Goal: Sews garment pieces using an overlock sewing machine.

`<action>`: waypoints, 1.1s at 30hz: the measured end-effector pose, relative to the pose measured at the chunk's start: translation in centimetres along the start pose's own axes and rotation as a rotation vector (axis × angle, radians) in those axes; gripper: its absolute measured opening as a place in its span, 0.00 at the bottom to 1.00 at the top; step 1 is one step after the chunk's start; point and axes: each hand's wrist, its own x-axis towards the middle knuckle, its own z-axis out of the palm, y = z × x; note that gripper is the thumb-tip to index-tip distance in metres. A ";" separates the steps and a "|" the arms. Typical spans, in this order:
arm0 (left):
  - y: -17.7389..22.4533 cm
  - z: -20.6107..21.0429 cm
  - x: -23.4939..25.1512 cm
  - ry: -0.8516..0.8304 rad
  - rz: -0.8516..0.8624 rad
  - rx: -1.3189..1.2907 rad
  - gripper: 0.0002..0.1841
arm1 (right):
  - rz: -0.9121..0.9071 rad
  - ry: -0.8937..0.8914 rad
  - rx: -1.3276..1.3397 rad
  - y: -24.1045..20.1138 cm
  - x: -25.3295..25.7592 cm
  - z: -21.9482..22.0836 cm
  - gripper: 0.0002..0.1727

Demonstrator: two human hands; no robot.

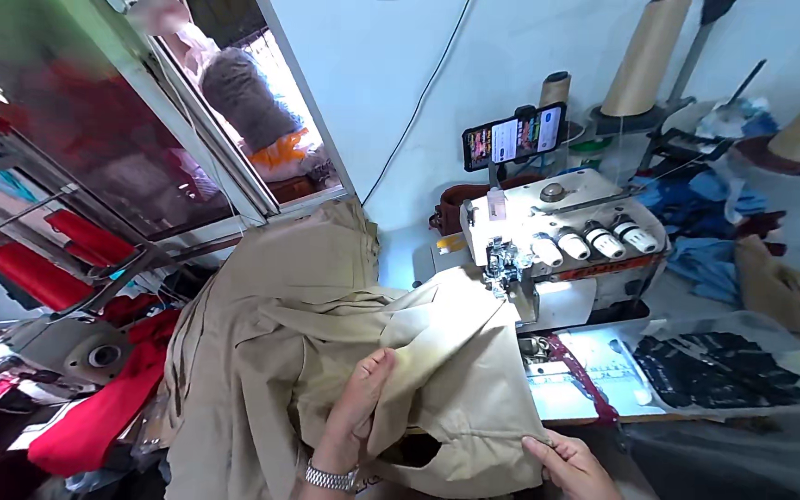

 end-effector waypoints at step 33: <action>2.8 13.3 -0.9 0.023 0.853 1.378 0.09 | -0.187 0.220 0.074 -5.4 2.1 1.9 0.11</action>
